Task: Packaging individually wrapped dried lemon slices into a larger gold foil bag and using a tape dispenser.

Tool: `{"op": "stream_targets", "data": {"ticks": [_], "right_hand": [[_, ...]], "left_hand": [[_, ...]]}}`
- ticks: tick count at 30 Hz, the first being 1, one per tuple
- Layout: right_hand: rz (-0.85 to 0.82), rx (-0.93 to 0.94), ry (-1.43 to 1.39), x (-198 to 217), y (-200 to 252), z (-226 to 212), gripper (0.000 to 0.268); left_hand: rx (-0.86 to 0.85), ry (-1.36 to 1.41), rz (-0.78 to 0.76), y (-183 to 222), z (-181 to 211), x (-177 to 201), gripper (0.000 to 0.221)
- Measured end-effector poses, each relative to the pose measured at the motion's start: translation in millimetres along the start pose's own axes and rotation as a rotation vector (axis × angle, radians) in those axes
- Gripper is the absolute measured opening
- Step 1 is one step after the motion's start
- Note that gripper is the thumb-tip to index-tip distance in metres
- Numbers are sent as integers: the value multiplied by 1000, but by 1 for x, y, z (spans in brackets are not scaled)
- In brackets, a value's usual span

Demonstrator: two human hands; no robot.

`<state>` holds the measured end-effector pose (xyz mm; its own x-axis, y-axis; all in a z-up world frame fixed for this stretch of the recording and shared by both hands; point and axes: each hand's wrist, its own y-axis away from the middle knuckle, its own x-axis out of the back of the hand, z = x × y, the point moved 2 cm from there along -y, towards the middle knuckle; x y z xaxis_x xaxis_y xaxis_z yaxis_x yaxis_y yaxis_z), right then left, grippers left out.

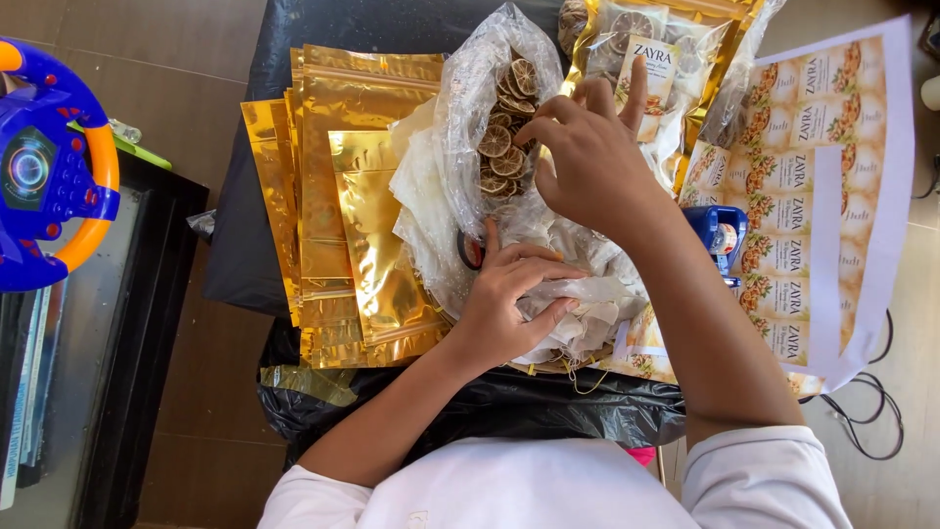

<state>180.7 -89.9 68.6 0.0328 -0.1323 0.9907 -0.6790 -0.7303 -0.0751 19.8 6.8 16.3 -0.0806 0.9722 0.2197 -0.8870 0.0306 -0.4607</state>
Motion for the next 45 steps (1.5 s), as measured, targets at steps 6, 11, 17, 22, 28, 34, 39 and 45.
{"op": "stream_targets", "data": {"ticks": [6, 11, 17, 22, 28, 34, 39, 45], "right_hand": [[172, -8, 151, -24, -4, 7, 16], [67, -21, 214, -24, -14, 3, 30], [-136, -120, 107, -14, -21, -5, 43], [17, -31, 135, -24, -14, 5, 25], [193, 21, 3, -13, -13, 7, 20], [90, -208, -426, 20, -9, 6, 22], [158, -164, -489, 25, -4, 9, 21], [200, -113, -616, 33, 15, 7, 18]], "left_hand": [[-6, 13, -9, 0, 0, 0, 31], [-17, 20, 2, -1, 1, 1, 30], [-7, 11, -5, -1, 1, 0, 31], [-10, 1, 4, -1, 1, 1, 31], [-19, -12, 9, 0, 0, 0, 31], [-12, -10, 5, 1, -1, -1, 32], [5, -13, 7, 1, -1, -2, 29], [-6, -5, 30, 2, -2, -2, 29]]}}
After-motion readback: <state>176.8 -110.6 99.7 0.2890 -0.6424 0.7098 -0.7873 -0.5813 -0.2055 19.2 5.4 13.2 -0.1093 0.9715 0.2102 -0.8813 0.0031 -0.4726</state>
